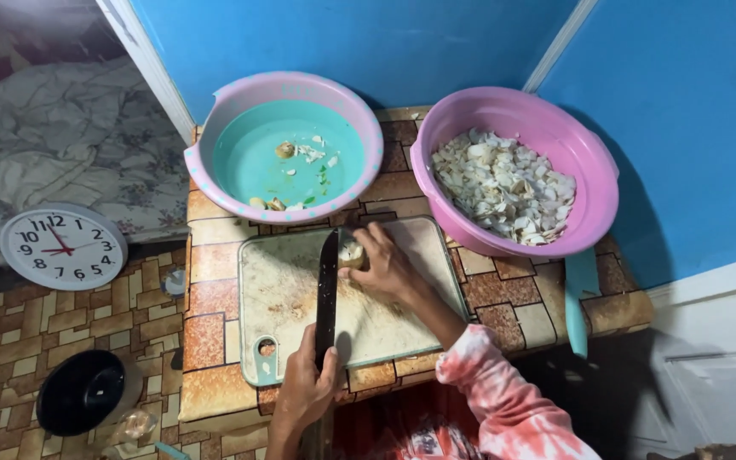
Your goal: Peeling and slicing garlic cloves on a cutting board using a knife.
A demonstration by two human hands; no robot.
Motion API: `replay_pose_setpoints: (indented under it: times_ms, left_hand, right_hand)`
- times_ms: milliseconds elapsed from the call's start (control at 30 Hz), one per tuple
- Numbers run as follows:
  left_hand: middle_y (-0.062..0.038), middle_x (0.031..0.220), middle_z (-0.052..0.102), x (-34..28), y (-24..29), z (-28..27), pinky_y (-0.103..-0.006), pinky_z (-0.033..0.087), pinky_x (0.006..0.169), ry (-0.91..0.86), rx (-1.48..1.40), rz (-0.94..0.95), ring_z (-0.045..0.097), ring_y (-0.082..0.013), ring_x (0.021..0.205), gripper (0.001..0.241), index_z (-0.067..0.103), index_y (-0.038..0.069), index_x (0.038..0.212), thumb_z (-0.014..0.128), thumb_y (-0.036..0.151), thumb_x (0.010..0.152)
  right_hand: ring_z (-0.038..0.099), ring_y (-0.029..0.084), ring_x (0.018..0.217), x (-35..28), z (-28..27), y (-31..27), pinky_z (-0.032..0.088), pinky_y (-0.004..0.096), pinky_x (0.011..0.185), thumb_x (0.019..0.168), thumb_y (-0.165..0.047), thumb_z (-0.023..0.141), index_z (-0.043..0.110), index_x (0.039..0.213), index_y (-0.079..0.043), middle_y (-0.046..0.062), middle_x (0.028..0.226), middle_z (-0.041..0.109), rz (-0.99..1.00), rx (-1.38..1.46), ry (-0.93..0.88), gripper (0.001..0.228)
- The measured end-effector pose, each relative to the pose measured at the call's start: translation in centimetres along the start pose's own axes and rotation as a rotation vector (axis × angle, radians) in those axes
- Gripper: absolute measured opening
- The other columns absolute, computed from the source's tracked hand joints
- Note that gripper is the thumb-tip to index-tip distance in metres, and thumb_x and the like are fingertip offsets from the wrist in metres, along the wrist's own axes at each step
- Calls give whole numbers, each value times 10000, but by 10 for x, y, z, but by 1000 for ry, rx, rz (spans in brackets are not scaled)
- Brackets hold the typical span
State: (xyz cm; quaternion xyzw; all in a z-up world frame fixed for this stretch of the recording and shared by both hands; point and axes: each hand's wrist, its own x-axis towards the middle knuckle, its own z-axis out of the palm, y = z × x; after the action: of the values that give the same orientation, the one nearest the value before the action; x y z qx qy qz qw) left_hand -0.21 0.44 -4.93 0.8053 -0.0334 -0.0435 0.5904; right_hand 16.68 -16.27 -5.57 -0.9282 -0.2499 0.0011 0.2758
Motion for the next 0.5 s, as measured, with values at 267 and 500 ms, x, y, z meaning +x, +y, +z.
replay_pose_setpoints:
  times_ms: [267,500]
  left_hand:
    - [-38,537,549,-3,21,-5,-278,461,337,-14,-29,-72,557,-141,363,236,439,87,1117,394,167,900]
    - [-56,535,549,-3,38,-10,-285,475,362,-44,-38,-189,585,-160,371,247,449,99,1114,403,188,888]
  right_hand:
    - [620,181,702,-22,-25,-18,552,250,501,700,-304,760,521,1069,-100,72,940,612,111,118,82,485]
    - [676,249,779,-73,-49,-16,626,289,537,716,-180,741,498,1055,-76,158,997,639,250,895,206,431]
